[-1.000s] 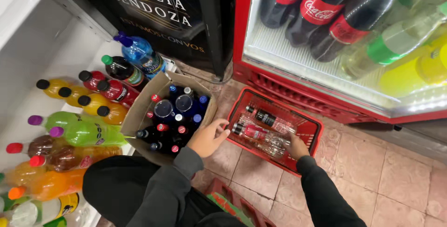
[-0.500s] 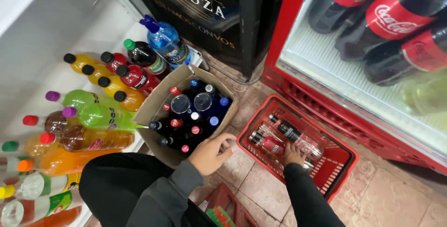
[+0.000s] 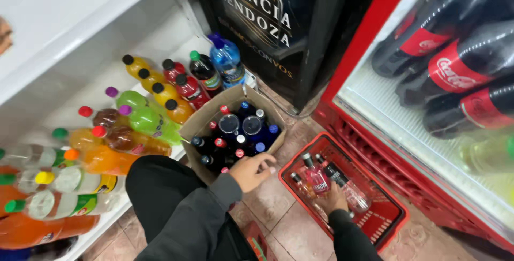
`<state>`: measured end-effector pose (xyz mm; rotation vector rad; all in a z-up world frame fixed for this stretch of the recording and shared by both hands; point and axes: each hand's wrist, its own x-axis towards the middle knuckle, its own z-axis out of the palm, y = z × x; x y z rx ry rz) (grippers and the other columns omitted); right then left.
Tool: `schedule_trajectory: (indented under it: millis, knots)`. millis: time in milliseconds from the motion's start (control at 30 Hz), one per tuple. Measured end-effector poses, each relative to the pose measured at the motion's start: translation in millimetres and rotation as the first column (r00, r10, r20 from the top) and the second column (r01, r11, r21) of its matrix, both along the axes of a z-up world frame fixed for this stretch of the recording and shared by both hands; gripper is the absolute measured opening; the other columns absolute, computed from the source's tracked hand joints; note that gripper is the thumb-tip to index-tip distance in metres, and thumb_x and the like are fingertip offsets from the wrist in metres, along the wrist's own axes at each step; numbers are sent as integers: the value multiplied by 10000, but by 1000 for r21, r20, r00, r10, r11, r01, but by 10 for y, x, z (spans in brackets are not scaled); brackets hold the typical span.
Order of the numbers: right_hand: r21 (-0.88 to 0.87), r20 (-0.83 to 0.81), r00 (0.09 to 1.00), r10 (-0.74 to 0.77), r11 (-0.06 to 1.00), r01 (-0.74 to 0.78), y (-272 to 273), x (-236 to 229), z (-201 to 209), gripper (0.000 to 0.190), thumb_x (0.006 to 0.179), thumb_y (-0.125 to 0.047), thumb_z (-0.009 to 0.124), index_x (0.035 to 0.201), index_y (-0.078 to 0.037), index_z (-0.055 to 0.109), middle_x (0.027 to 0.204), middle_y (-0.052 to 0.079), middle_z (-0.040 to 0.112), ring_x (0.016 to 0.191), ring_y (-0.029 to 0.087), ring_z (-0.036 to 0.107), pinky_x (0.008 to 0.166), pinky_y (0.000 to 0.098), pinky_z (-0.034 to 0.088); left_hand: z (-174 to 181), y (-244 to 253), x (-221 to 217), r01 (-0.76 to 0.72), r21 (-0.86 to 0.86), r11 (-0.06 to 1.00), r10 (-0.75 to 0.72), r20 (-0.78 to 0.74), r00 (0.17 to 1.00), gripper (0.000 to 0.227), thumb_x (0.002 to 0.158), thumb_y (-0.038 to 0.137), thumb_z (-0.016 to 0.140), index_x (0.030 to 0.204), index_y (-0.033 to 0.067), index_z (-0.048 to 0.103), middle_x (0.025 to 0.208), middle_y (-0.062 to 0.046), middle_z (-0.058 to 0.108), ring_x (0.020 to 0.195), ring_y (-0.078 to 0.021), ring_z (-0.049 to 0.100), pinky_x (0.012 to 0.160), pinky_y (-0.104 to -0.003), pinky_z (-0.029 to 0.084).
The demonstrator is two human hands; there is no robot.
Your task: The person wipes and places multiple bottles of vodka onto a store shelf. They handle each bottle individually, wiping it with a cloth before arranging it in a row next to other bottles.
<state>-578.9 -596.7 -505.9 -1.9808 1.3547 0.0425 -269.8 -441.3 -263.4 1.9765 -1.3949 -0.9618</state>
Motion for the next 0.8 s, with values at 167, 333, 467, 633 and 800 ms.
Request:
schedule_trajectory:
  millis: [167, 333, 467, 633, 800]
  knots:
    - [175, 361, 921, -146, 981, 88, 175, 533, 1367, 626, 670, -228, 910, 1220, -125, 631, 1053, 65, 813, 931, 194, 753, 863, 338, 564, 397, -56, -80, 6, 12, 1000, -5, -73, 997, 432, 980, 421, 587, 1323, 159, 592, 1148, -53, 708, 990, -211, 671, 895, -373, 538]
    - [218, 624, 777, -83, 974, -70, 385, 1333, 2759, 729, 668, -173, 895, 1328, -116, 592, 1104, 99, 762, 973, 219, 709, 851, 385, 554, 1033, 260, 54, -65, -68, 996, 54, -159, 986, 744, 945, 537, 520, 1531, 107, 358, 1554, -115, 417, 1414, -321, 440, 1155, -502, 424]
    - [99, 854, 510, 108, 927, -361, 587, 2127, 3333, 514, 729, -246, 849, 1164, -38, 670, 1060, 105, 761, 970, 225, 724, 898, 385, 582, 1510, 669, 274, -183, -249, 951, 96, -325, 941, 932, 818, 600, 615, 1551, 112, 309, 1569, -143, 419, 1410, -312, 468, 1045, -468, 475]
    - [177, 968, 251, -18, 757, -629, 1267, 3139, 4143, 503, 827, -231, 759, 1244, 31, 658, 1080, 147, 747, 950, 243, 719, 830, 394, 605, 2046, 1251, 550, -422, -435, 795, 199, -471, 860, 1246, 702, 597, 737, 1618, 71, 76, 1585, -166, 407, 1411, -324, 488, 1127, -449, 447]
    - [52, 956, 232, 181, 672, -739, 2132, 3820, 4896, 681, 816, -428, 709, 1385, -76, 581, 1254, 135, 715, 1113, 303, 711, 944, 463, 600, 2313, 1959, 971, -614, -622, 486, 286, -551, 784, 1264, 720, 428, 848, 1631, 128, 25, 1612, -230, 352, 1450, -368, 448, 1146, -517, 447]
